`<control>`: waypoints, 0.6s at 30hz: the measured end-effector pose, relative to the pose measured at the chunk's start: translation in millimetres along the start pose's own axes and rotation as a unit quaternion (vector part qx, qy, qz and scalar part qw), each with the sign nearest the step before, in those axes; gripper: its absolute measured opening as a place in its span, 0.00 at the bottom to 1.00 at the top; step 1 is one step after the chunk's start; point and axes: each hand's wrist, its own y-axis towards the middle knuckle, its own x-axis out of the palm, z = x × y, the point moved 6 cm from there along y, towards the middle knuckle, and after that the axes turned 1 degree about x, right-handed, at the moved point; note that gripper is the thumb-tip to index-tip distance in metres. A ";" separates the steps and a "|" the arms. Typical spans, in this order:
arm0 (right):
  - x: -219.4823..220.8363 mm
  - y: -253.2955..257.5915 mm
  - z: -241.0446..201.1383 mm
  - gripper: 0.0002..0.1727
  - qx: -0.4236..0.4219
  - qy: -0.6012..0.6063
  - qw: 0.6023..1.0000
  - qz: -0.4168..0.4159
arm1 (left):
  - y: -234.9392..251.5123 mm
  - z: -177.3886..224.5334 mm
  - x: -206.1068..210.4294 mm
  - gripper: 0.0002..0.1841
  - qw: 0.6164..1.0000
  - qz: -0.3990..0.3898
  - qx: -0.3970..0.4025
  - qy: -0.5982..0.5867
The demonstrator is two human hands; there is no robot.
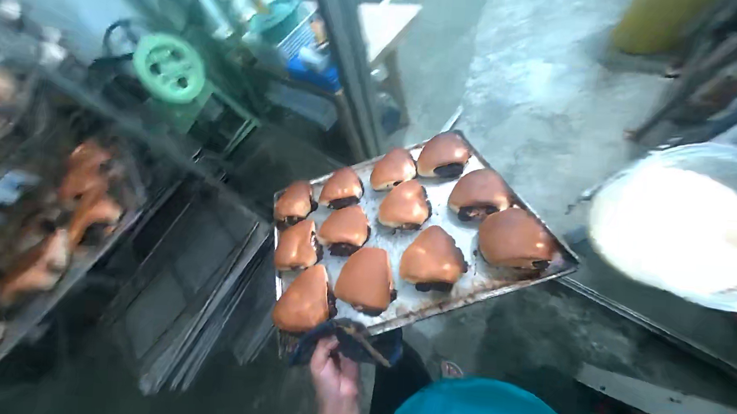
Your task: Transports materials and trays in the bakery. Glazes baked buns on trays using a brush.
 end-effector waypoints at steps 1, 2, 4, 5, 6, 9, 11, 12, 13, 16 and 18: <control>-3.5 6.3 -1.5 0.05 -0.005 -0.011 1.000 -0.021 | 10.5 -10.0 14.6 0.10 1.000 -0.013 -0.016 0.011; -2.9 15.2 -3.4 0.06 -0.014 -0.020 0.999 -0.029 | 21.5 -19.5 30.7 0.12 0.999 -0.029 -0.031 0.019; -2.3 41.4 -3.8 0.08 -0.031 -0.012 0.998 -0.044 | 47.4 -42.2 61.1 0.12 0.996 -0.057 -0.063 0.032; -3.4 57.1 -2.3 0.09 -0.037 -0.004 0.998 -0.053 | 63.0 -55.8 75.4 0.12 0.994 -0.069 -0.081 0.041; -4.2 73.1 -0.4 0.10 -0.040 0.001 0.998 -0.055 | 80.1 -70.0 89.1 0.11 0.991 -0.082 -0.097 0.050; -2.8 121.9 -2.6 0.09 -0.049 0.012 0.998 -0.048 | 137.8 -113.6 132.3 0.10 0.982 -0.121 -0.135 0.061; -2.7 156.3 -11.4 0.09 -0.059 0.011 0.998 -0.029 | 181.0 -143.5 163.4 0.10 0.976 -0.130 -0.166 0.061; -3.5 172.8 -17.0 0.10 -0.060 0.006 0.998 -0.010 | 200.5 -157.0 179.3 0.10 0.972 -0.134 -0.182 0.061; -3.6 188.4 -22.6 0.10 -0.055 0.007 0.998 0.012 | 218.1 -168.1 195.7 0.10 0.968 -0.138 -0.199 0.064; -4.3 238.1 -45.8 0.12 -0.056 0.023 0.996 0.071 | 276.0 -203.6 258.5 0.11 0.950 -0.183 -0.241 0.074; -11.2 265.5 -56.1 0.13 -0.055 0.035 0.992 0.108 | 306.8 -231.6 299.9 0.09 0.937 -0.209 -0.270 0.080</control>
